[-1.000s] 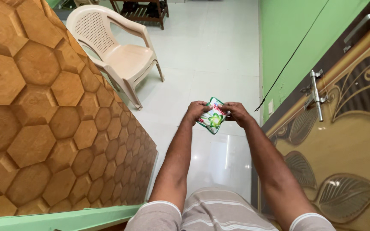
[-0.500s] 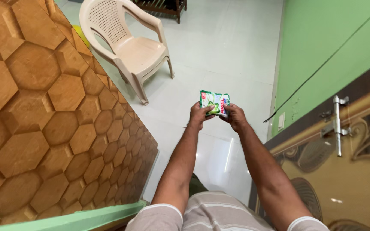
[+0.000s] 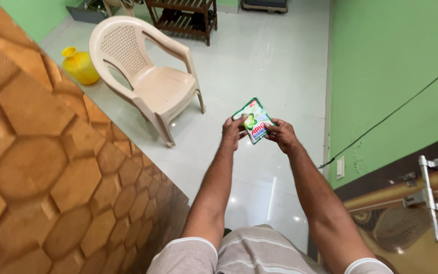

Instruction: The person retrieves a small green packet from a bathroom cabinet, walks through a hallway and a room with a washing machine, and places the packet on a bathroom shelf. The person then returns to the cabinet, picks up a pink-capped bottle, and places it on the same shelf.

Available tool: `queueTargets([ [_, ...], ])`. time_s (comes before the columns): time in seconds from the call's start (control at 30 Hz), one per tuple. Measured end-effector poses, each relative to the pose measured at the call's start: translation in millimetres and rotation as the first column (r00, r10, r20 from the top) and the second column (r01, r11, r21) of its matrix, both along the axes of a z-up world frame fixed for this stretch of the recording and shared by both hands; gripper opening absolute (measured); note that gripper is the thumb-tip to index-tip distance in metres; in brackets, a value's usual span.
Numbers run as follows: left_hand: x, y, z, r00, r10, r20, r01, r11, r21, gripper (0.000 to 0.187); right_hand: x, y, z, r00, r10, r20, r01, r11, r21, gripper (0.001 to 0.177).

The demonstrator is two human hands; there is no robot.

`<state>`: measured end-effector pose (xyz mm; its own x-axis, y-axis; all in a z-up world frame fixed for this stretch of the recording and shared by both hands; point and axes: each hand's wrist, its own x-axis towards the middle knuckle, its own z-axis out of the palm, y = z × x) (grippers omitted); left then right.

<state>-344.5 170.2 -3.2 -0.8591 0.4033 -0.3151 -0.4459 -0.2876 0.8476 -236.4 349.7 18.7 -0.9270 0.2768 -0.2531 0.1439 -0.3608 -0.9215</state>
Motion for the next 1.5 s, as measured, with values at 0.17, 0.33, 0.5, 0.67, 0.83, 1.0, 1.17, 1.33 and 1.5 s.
queueTargets([
  [0.17,-25,21,-23,0.998,-0.046,-0.041,0.045,0.999,-0.013,0.057,-37,-2,-4,0.994,-0.098,-0.042,0.095,0.993,-0.072,0.042],
  [0.33,-48,38,-35,0.983,-0.036,-0.179,0.043,0.999,0.031,0.059,-50,11,-11,0.997,-0.068,0.040,0.070,0.997,-0.041,0.042],
  [0.5,-61,65,-32,0.988,-0.078,-0.132,0.076,0.997,-0.021,0.068,-71,39,-21,0.997,-0.081,-0.016,0.081,0.997,-0.016,0.037],
  [0.67,-79,103,-28,0.996,-0.028,0.091,0.032,0.998,-0.048,0.058,-104,73,-23,0.997,-0.049,-0.066,0.050,0.999,0.002,0.032],
  [0.83,-108,141,-9,0.989,-0.120,-0.084,0.107,0.983,-0.147,0.049,-134,127,-5,1.000,0.004,0.029,-0.005,1.000,0.020,0.028],
  [1.0,-121,201,1,0.989,-0.125,-0.076,0.114,0.985,-0.127,0.045,-153,183,0,0.999,-0.037,-0.024,0.039,0.997,0.072,0.028],
  [1.17,-124,248,-14,0.987,-0.158,-0.018,0.158,0.987,0.003,0.042,-158,225,2,0.999,-0.035,-0.014,0.037,0.988,0.153,0.030],
  [1.33,-131,276,-33,0.994,-0.086,-0.067,0.079,0.993,-0.092,0.046,-162,254,11,0.983,0.163,0.082,-0.181,0.928,0.325,0.034],
  [1.5,-138,300,-38,0.995,-0.064,-0.072,0.063,0.998,-0.025,0.043,-179,289,23,0.960,0.259,0.108,-0.278,0.829,0.486,0.035],
])
